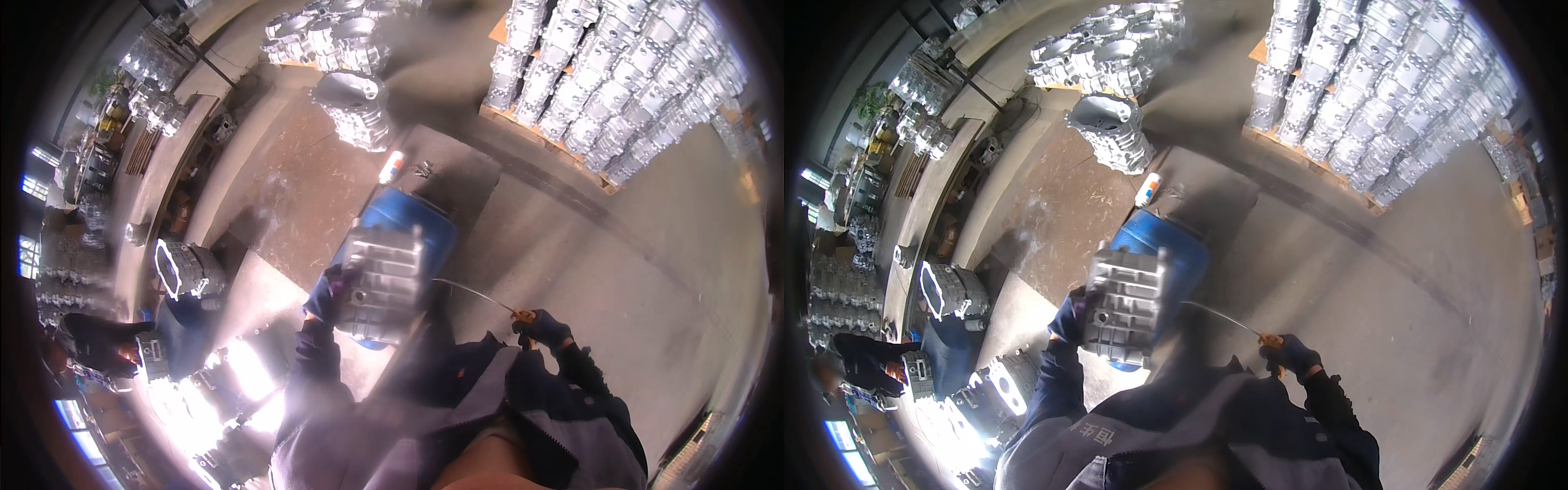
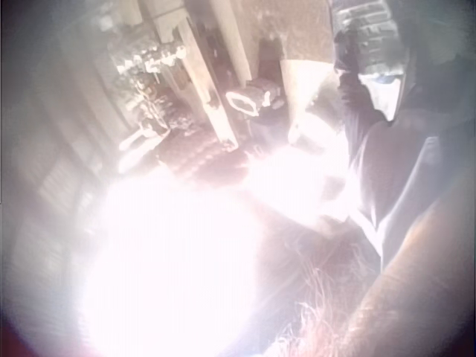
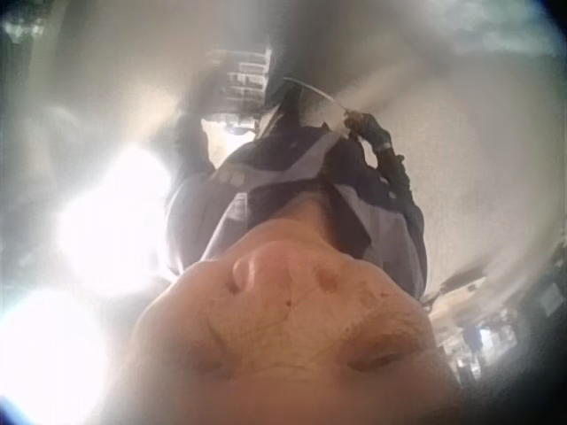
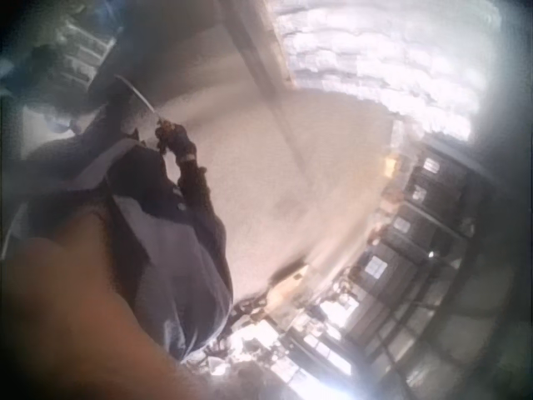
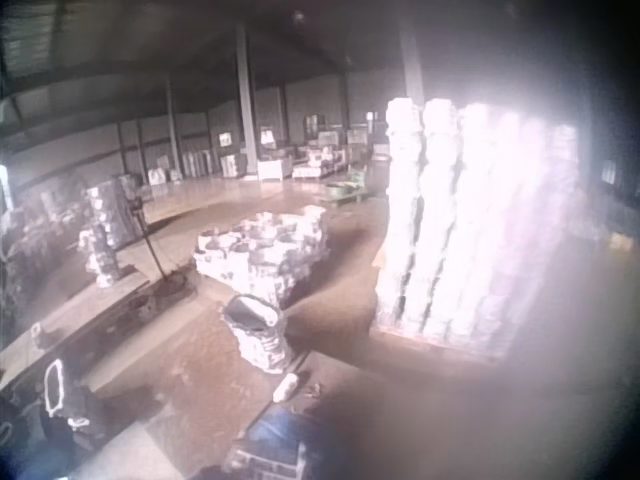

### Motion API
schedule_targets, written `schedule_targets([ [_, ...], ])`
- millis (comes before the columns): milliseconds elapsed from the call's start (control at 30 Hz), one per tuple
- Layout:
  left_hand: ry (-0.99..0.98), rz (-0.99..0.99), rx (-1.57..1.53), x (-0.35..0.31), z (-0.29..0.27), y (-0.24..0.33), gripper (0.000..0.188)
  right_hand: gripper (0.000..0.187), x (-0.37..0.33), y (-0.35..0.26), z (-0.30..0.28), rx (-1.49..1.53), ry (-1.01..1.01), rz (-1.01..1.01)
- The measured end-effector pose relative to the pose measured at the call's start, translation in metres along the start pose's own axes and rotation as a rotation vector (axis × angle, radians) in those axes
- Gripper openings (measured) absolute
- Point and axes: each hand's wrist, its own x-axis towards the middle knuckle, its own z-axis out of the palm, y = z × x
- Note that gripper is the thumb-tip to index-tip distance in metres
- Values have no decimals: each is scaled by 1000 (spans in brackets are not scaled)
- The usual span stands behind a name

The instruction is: The person repeatedly picks up metal engine blocks, sprays them with a hose, and places them on a blue barrel. The person rotates the parts to spray different sides and then sets them aside on a table.

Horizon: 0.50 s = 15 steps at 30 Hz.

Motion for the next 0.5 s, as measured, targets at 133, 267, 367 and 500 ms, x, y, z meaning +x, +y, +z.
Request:
schedule_targets([
  [133,37,673,870,51,-9,86,30,24,21,9,-4,179,-3,47],
  [267,-12,443,428,106,-56,161,32,25,30,12,-7,118,50,-32],
  [367,37,641,423,162,-94,204,31,27,31,19,-14,442,21,-58],
  [500,130,157,89,265,-117,246,25,33,25,32,-23,804,26,109],
])
